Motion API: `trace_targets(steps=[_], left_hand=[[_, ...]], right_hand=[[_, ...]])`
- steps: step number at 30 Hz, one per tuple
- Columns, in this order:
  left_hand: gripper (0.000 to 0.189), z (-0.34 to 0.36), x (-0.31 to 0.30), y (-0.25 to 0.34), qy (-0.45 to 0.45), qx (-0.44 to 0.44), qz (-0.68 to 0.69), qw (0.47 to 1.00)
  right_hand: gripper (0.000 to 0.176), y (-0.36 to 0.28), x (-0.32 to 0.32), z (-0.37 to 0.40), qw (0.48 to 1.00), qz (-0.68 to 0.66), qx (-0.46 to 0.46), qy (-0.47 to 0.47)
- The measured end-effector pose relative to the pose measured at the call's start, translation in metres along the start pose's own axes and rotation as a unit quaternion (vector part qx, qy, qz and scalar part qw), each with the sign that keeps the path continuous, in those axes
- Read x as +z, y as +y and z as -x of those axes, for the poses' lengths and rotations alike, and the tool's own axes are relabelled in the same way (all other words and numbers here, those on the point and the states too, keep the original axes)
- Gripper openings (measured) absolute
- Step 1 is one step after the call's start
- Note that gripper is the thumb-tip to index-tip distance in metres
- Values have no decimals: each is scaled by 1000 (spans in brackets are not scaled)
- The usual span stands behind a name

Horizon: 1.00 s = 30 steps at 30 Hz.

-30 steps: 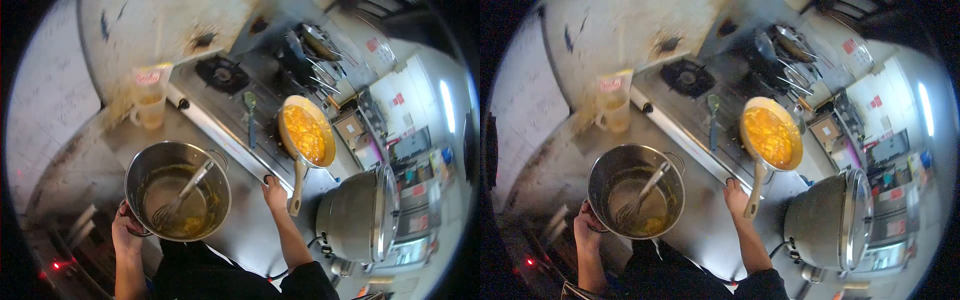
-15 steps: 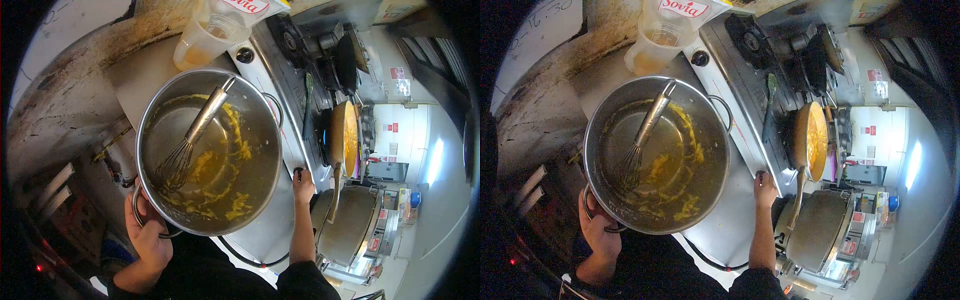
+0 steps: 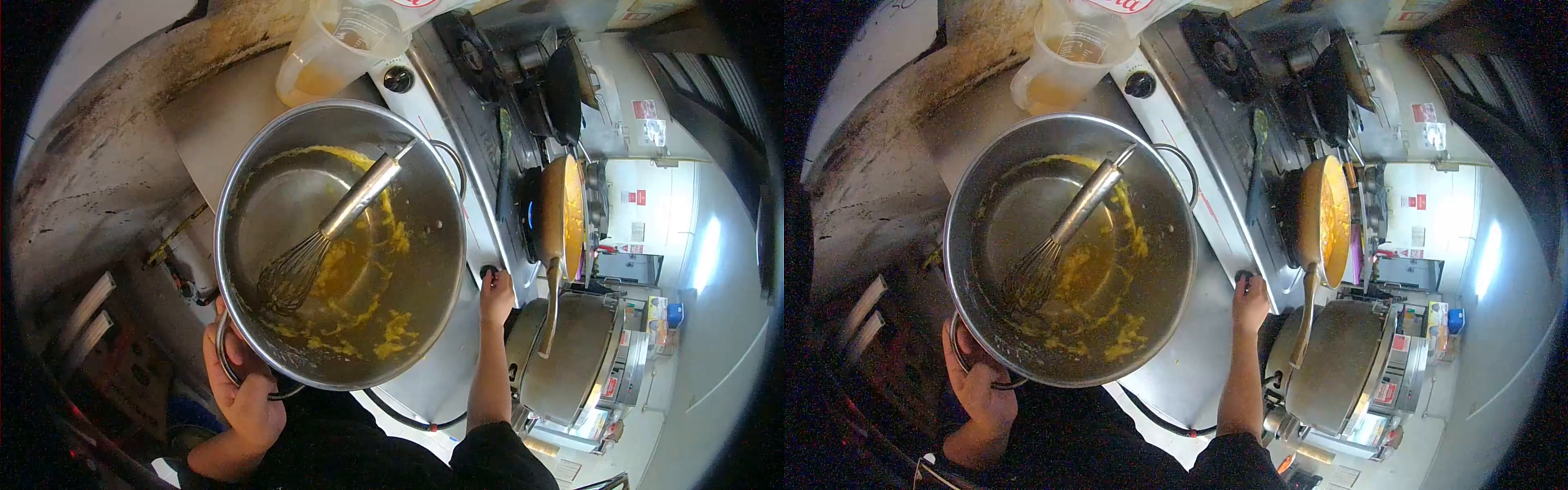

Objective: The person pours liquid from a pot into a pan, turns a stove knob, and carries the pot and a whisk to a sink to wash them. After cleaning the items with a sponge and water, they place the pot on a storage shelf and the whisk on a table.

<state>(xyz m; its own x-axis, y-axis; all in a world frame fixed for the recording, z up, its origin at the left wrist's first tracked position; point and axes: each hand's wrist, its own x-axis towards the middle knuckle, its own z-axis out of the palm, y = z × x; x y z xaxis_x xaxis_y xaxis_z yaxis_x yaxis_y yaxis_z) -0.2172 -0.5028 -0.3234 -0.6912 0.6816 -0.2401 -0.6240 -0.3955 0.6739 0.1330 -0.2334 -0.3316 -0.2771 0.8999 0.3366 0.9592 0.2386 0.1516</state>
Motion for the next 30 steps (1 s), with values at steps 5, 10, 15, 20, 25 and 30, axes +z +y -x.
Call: trace_targets(steps=[5, 10, 15, 20, 25, 30], left_hand=[[74, 1, 10, 7, 45, -30, -22, 998], [75, -1, 19, 10, 65, -34, -21, 997], [37, -6, 30, 18, 107, -71, -17, 992], [51, -1, 16, 11, 76, -56, -23, 995], [68, 0, 12, 8, 56, -31, -17, 998], [71, 0, 13, 8, 53, -29, -13, 998]], right_hand=[[19, -1, 1, 2, 999, -29, 20, 21], [19, 0, 2, 2, 999, -36, 29, 24], [21, 1, 5, 3, 997, -53, 34, 34], [21, 7, 10, 4, 996, -57, 55, 34], [18, 4, 5, 4, 995, -82, 52, 28], [16, -2, -4, 2, 998, -61, 3, 13]])
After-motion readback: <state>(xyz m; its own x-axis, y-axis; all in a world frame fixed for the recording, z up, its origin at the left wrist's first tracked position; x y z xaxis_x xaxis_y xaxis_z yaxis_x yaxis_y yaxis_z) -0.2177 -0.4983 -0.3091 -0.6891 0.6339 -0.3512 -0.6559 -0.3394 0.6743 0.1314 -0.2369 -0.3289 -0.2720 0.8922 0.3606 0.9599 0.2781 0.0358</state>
